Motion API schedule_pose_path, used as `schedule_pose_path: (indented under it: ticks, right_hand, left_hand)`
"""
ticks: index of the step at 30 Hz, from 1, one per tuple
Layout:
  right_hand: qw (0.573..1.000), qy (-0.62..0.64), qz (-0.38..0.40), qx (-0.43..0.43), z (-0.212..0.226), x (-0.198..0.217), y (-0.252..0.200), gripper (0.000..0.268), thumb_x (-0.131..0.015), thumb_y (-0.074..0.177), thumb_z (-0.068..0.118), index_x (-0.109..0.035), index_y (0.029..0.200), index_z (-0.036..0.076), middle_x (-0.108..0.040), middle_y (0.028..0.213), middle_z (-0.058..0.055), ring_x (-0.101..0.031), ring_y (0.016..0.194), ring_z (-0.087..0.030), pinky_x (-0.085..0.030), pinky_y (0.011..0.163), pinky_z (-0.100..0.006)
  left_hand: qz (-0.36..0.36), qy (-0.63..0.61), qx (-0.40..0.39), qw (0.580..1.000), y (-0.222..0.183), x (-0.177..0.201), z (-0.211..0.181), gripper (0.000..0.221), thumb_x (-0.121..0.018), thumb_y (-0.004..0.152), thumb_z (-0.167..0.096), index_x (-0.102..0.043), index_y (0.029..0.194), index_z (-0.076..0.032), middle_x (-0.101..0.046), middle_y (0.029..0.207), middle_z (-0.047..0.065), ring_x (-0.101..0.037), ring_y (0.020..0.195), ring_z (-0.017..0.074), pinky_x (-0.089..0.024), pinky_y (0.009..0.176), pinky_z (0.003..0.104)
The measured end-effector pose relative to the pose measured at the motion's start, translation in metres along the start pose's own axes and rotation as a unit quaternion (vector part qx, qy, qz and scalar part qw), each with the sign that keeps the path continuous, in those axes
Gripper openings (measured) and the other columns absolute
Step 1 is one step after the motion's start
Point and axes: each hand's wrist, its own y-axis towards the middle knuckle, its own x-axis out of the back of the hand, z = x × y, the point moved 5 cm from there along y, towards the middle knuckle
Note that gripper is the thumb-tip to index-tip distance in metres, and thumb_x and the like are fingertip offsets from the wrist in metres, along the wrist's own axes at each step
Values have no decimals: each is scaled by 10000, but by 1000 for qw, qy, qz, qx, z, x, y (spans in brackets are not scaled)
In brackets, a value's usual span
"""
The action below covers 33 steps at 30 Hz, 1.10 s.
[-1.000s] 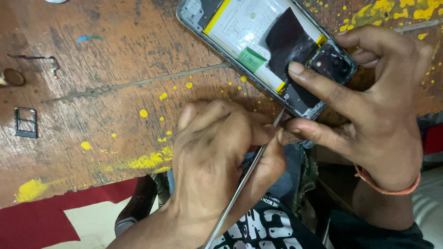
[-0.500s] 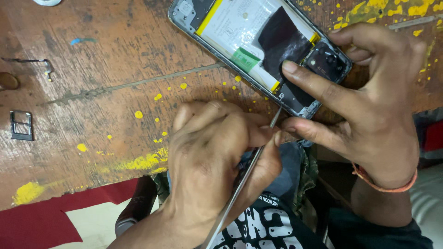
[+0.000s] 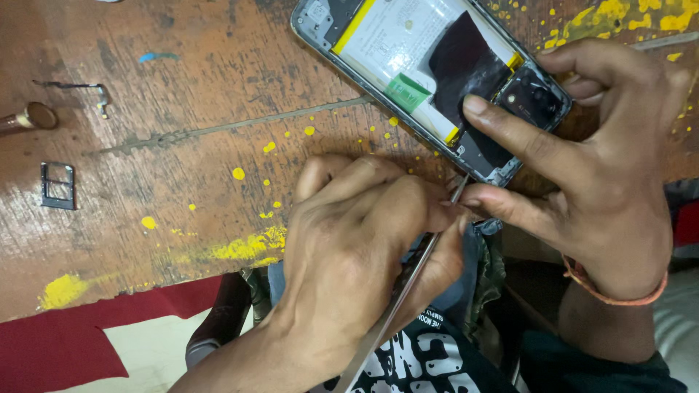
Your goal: The person uses tweezers to carefully remove a small black component from the internal chassis of a disassembled smartphone. They then use a metal spudger to pry and lift a flexible ribbon cable connector near the bottom of the device.
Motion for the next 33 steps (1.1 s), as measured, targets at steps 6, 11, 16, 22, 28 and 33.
schedule_pose_path:
  ticks: [6,11,16,22,28,33]
  right_hand:
    - [999,10,5,-30,0,-1,-4,706,-856,719,530,-760,1312,159,-492,1301,-223,-401,1145,-388,-422,946,-492]
    - [999,17,-3,-33,7,3,2,728,-834,701,546,-749,1311,159,-478,1280,-216,-407,1164,-372,-424,968,-498]
    - [997,47,-2,-58,6,2,-2,712,-821,712,551,-741,1310,172,-482,1294,-204,-401,1185,-375,-421,996,-489]
    - [998,33,-4,-49,4,3,0,735,-819,698,573,-741,1314,180,-497,1288,-204,-401,1143,-374,-409,968,-487]
    - [999,21,-8,-30,2,1,-2,763,-773,708,628,-741,1328,185,-501,1294,-204,-406,1129,-366,-408,956,-483]
    - [997,41,-9,-57,4,4,-5,729,-749,771,631,-727,1372,219,-486,1351,-180,-421,1208,-356,-409,1034,-467]
  left_hand:
    - [1,-19,-14,1000,-2,2,0,201,-836,782,-96,-655,865,-71,-725,890,32,-690,875,200,-412,827,380]
    - [-20,-66,-20,997,-1,14,2,171,-807,789,-75,-668,889,-72,-719,887,40,-674,847,200,-432,847,377]
    - [-28,-22,1,999,-8,6,5,158,-799,838,-81,-643,866,-73,-732,925,27,-679,872,201,-431,845,370]
    - [-21,5,-33,999,-4,4,1,193,-806,810,-98,-628,878,-70,-733,959,35,-671,879,203,-418,867,369]
    - [-10,1,-33,999,-6,2,1,205,-824,840,-121,-635,912,-85,-734,980,4,-682,923,183,-415,917,360]
    - [-76,-24,-44,996,-16,8,6,187,-808,857,-57,-645,946,-38,-726,980,88,-696,896,245,-482,876,364]
